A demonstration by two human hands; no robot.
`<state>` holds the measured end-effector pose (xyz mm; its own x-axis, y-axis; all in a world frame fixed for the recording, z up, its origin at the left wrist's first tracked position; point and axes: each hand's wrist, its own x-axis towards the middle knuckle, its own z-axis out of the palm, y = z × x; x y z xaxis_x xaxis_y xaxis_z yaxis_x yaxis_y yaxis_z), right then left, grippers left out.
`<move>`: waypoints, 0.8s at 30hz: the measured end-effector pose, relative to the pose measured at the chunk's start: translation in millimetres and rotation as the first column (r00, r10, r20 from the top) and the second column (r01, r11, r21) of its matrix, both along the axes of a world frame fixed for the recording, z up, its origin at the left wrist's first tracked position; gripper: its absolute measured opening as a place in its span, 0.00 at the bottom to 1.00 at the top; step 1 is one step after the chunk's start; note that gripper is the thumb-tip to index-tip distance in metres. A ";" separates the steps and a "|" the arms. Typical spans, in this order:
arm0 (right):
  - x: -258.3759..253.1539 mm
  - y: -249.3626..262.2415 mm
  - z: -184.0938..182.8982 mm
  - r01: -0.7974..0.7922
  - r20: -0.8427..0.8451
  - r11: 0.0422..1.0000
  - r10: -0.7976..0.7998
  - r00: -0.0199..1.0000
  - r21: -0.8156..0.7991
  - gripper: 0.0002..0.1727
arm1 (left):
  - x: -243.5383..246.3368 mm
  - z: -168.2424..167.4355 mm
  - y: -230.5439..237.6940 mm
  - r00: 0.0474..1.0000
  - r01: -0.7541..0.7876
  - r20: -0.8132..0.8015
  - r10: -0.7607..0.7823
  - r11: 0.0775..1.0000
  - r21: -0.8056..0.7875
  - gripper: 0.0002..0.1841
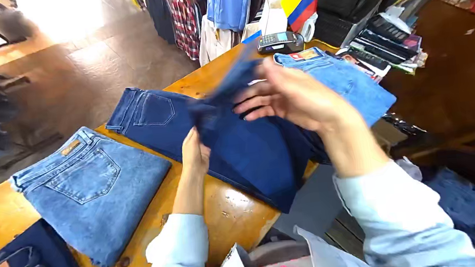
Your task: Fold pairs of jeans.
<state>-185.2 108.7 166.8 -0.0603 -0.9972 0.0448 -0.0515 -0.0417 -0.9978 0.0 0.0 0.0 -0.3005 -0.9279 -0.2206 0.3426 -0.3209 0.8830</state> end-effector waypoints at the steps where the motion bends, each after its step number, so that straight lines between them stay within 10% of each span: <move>1: -11.6 -22.1 -21.5 -0.002 -0.214 0.996 0.021 0.977 0.093 0.26 | 4.2 -10.2 11.9 0.995 -0.074 -0.056 0.083 0.988 0.136 0.19; 4: -58.0 -29.6 -113.6 0.176 -0.617 0.930 0.066 0.784 0.323 0.29 | 27.6 -37.0 34.3 0.993 -0.058 -0.075 0.086 0.946 0.318 0.39; 8: -65.4 16.3 -181.8 0.293 -0.566 0.857 -0.002 0.824 0.424 0.23 | 22.0 -42.3 27.2 0.981 -0.139 0.168 0.102 0.964 0.229 0.15; 13: -28.2 55.6 -175.9 0.189 -0.213 0.859 -0.096 0.972 0.476 0.23 | 32.0 -43.9 -10.2 0.962 -0.189 0.223 0.156 0.972 0.138 0.12; 20: -12.3 123.9 -196.2 0.354 -0.543 0.866 -0.119 0.831 0.353 0.18 | 92.8 -30.6 136.3 0.817 0.499 0.081 -0.570 0.771 0.396 0.17; 24: -16.6 131.8 -194.8 0.264 -0.488 0.910 -0.080 0.869 0.320 0.22 | 88.2 -39.5 166.7 0.826 0.486 0.255 -0.502 0.865 0.129 0.11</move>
